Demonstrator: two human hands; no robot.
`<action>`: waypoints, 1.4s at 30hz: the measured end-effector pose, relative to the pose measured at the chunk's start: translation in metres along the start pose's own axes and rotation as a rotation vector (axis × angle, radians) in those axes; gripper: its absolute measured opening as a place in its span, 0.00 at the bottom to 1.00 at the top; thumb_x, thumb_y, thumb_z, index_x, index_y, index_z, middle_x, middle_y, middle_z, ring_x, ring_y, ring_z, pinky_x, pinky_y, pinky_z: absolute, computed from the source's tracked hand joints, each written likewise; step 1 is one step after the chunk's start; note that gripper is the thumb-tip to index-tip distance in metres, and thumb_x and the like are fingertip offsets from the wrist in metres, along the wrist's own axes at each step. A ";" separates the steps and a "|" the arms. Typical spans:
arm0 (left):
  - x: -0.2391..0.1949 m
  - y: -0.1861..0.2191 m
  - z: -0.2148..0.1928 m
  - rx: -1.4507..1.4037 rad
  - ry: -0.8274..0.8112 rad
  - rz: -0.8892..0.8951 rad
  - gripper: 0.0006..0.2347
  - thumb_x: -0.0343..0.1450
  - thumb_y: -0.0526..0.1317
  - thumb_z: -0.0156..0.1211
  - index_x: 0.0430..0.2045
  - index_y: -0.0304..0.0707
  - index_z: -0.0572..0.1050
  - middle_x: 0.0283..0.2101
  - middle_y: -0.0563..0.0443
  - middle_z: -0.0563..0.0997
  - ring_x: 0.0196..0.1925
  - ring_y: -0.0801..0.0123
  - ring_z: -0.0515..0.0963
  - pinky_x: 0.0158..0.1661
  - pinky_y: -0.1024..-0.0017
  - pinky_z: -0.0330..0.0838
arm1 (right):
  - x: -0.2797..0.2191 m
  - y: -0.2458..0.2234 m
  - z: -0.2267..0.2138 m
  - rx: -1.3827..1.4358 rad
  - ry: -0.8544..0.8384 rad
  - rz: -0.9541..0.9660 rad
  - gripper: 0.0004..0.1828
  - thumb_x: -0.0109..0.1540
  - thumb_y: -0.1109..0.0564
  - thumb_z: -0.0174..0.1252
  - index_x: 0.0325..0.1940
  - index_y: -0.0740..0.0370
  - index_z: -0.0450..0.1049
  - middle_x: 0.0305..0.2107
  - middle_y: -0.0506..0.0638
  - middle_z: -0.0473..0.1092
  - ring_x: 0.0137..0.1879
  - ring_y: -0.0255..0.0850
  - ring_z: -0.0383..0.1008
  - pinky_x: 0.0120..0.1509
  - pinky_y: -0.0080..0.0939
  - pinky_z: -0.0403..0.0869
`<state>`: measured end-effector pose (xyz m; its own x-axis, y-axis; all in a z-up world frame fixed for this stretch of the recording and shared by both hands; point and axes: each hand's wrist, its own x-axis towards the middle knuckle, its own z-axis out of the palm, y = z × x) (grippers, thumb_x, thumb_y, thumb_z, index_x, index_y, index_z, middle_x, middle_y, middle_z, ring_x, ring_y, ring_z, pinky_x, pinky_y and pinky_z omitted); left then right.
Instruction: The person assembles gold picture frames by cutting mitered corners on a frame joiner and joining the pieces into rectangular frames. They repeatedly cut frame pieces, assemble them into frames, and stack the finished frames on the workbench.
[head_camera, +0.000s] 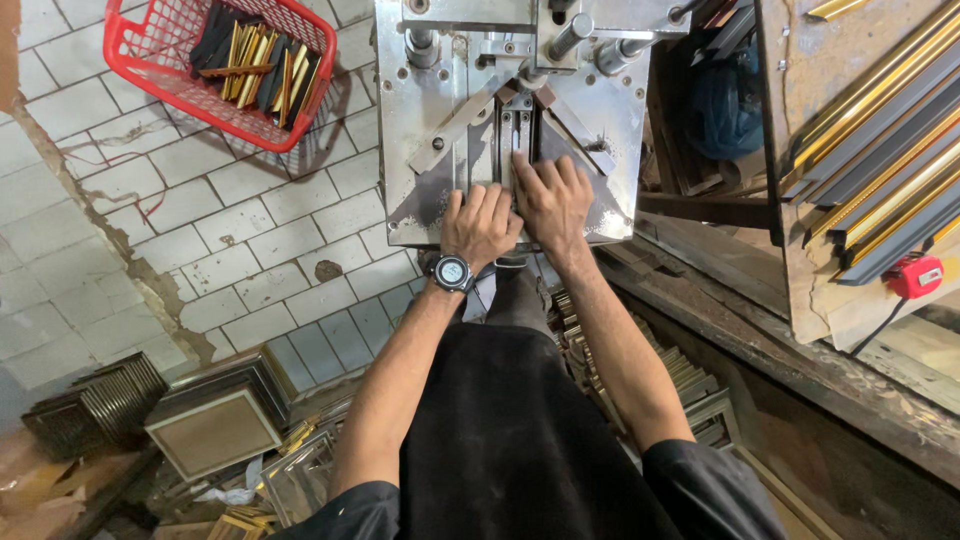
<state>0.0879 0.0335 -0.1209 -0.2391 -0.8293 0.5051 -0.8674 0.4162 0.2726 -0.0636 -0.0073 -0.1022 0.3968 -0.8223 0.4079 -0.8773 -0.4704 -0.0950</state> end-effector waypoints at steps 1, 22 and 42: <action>0.002 -0.001 -0.002 -0.003 -0.002 -0.002 0.07 0.67 0.40 0.59 0.31 0.37 0.76 0.36 0.53 0.76 0.37 0.67 0.72 0.41 0.65 0.62 | 0.003 -0.001 0.001 -0.030 -0.037 0.028 0.15 0.67 0.54 0.64 0.58 0.52 0.80 0.41 0.46 0.73 0.46 0.41 0.66 0.51 0.44 0.65; 0.036 0.044 -0.032 -0.311 0.226 -0.143 0.08 0.75 0.31 0.57 0.47 0.35 0.79 0.46 0.45 0.79 0.50 0.51 0.75 0.54 0.55 0.68 | -0.072 0.121 -0.111 0.596 0.355 0.652 0.11 0.69 0.60 0.57 0.53 0.61 0.81 0.30 0.49 0.79 0.37 0.36 0.75 0.48 0.39 0.72; 0.575 0.231 0.347 -0.138 -0.530 -0.131 0.45 0.69 0.75 0.52 0.71 0.37 0.55 0.71 0.34 0.61 0.74 0.40 0.54 0.66 0.43 0.44 | 0.034 0.461 -0.065 0.791 0.025 1.213 0.50 0.67 0.38 0.54 0.78 0.72 0.39 0.76 0.70 0.39 0.82 0.61 0.39 0.81 0.65 0.44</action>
<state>-0.4016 -0.4768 -0.0513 -0.3503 -0.9366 -0.0115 -0.8482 0.3120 0.4280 -0.4717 -0.2313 -0.0734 -0.4807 -0.8335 -0.2724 -0.2839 0.4419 -0.8510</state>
